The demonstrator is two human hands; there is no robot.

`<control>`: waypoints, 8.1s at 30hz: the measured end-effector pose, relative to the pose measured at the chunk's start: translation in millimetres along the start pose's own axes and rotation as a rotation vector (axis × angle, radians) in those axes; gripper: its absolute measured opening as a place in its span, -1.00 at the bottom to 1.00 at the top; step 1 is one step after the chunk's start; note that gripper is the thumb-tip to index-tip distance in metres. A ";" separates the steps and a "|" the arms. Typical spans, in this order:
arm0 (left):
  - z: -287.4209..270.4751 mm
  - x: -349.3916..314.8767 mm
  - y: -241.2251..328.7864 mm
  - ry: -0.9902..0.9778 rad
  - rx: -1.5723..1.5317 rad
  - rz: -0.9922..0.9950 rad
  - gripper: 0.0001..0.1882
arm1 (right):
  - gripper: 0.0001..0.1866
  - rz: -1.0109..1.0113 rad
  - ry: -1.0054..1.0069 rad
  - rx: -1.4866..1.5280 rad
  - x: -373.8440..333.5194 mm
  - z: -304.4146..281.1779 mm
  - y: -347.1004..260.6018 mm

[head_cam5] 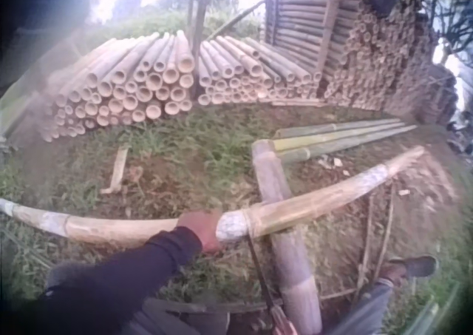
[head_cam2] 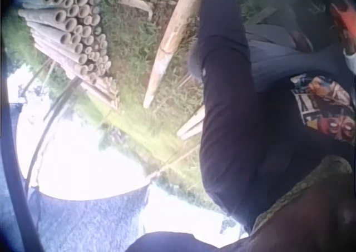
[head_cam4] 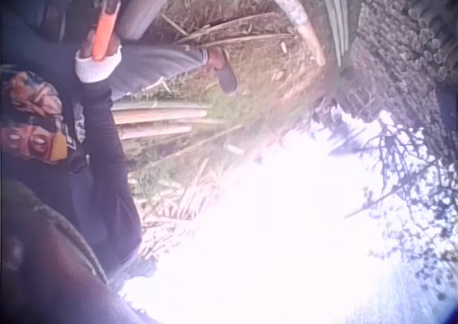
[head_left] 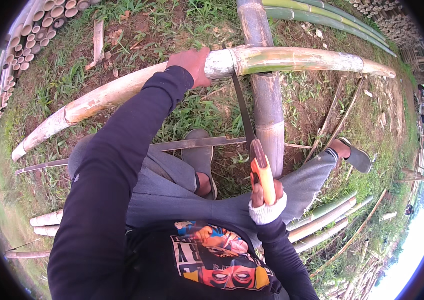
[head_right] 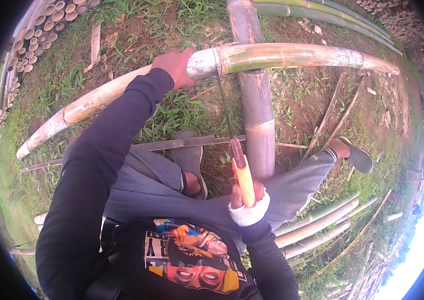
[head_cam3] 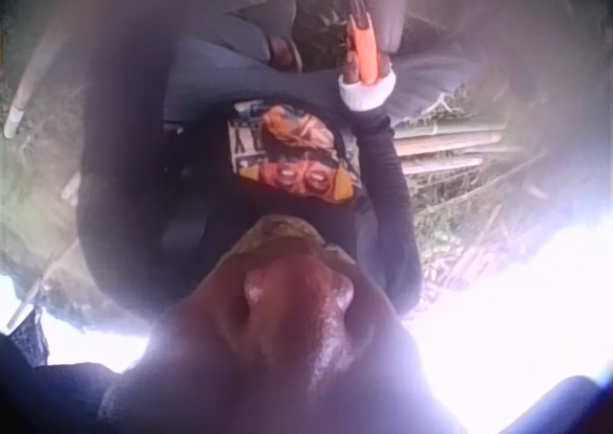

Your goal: The person sits on the ground and uses a hand saw to cut a long bamboo pole resting on a wooden support. They repeatedly reposition the pole and saw through it, producing several cut sections that are placed on the ground nearby.

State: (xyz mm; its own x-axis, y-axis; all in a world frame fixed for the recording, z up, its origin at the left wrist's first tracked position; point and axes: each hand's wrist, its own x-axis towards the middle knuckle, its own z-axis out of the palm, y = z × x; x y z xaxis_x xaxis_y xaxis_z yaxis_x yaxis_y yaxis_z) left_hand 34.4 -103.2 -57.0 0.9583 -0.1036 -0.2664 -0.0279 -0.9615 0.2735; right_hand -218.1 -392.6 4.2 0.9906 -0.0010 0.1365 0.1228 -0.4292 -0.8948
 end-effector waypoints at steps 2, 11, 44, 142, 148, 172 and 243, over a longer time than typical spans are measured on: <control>-1.5 -1.5 0.6 -0.017 0.004 0.006 -0.07 | -0.75 0.041 -0.004 0.100 71.7 42.6 23.5; -8.2 -9.7 4.9 0.007 -0.006 0.000 -0.11 | -0.78 0.038 -0.014 -0.084 42.9 8.3 -11.1; -14.1 -9.2 5.4 -0.018 0.000 -0.008 -0.07 | -0.74 0.042 0.016 -0.008 55.8 28.1 13.8; -13.8 -13.3 10.7 -0.012 0.002 -0.024 -0.09 | -0.68 0.074 0.018 -0.041 137.6 81.8 39.4; -6.3 -4.1 3.2 -0.004 -0.004 -0.019 -0.06 | -0.74 0.037 -0.030 -0.144 -26.6 -24.2 5.4; -6.7 -7.1 5.7 0.043 0.001 0.012 -0.07 | -0.68 -0.061 0.010 -0.015 135.3 78.8 39.0; -39.4 -12.0 13.3 0.176 0.102 0.026 -0.04 | -0.63 0.201 -0.113 -0.246 99.0 56.9 46.3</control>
State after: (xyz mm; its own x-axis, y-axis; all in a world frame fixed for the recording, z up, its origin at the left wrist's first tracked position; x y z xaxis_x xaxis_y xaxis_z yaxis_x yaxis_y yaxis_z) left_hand 33.8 -104.7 -13.7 0.9916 -0.0912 -0.0920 -0.0734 -0.9808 0.1808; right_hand -111.0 -361.2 -48.0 0.9956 -0.0131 -0.0930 -0.0801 -0.6355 -0.7679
